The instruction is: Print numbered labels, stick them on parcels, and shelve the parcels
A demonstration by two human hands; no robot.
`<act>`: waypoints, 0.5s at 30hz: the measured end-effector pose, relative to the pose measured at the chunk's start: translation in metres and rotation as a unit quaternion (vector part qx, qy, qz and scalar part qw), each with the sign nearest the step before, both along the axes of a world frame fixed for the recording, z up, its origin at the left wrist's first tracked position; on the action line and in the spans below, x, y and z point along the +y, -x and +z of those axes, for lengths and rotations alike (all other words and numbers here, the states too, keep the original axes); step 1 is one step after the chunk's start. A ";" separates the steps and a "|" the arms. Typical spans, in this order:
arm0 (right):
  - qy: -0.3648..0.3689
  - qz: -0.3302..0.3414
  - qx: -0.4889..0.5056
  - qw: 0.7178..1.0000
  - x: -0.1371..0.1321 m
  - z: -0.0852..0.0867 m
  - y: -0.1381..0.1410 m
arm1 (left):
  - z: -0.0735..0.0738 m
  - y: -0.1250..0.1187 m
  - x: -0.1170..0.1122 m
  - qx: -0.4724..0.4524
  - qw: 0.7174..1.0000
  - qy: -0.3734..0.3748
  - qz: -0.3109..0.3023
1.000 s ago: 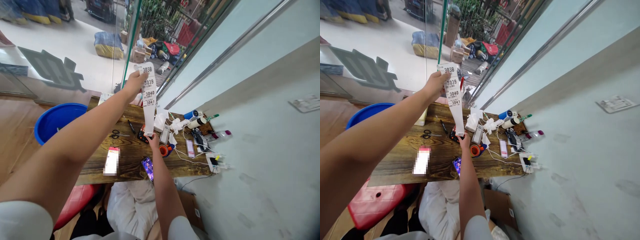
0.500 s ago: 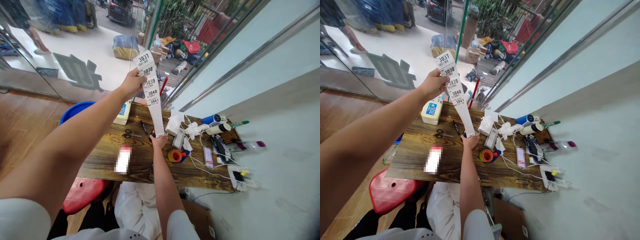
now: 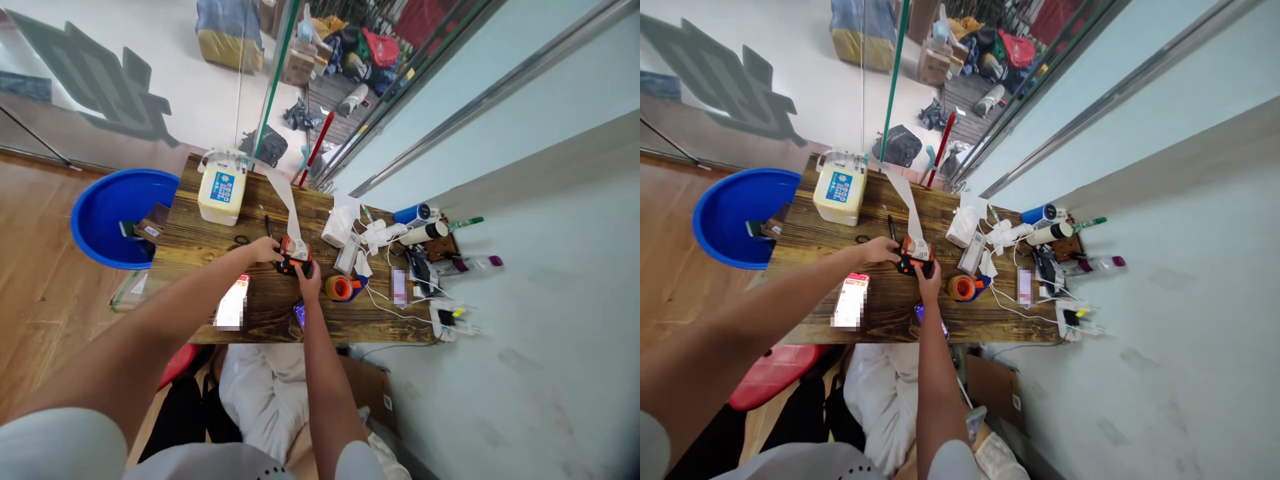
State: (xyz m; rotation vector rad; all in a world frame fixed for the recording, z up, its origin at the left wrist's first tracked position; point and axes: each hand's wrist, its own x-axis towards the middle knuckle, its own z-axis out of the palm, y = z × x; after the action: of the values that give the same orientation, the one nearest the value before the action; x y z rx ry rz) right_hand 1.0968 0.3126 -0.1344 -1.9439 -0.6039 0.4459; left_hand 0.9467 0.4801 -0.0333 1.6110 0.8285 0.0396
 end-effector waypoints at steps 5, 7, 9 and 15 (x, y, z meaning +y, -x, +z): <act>0.010 -0.053 0.100 0.993 0.001 -0.016 -0.032 | -0.038 -0.048 -0.035 0.017 0.993 -0.103 0.061; 0.018 -0.069 0.146 0.987 0.008 -0.018 -0.041 | -0.049 -0.057 -0.038 0.029 0.987 -0.124 0.094; 0.026 -0.081 0.202 0.976 0.015 -0.018 -0.049 | -0.059 -0.060 -0.041 0.021 0.983 -0.141 0.111; 0.074 -0.120 0.360 0.922 0.028 -0.006 -0.064 | -0.078 -0.053 -0.050 -0.048 0.972 -0.164 0.161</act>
State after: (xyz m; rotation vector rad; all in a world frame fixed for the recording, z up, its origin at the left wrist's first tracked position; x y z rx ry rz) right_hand 1.1606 0.3408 -0.1406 -1.7844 0.1470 1.0033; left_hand 0.9996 0.4305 -0.1118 1.7477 1.0392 0.5039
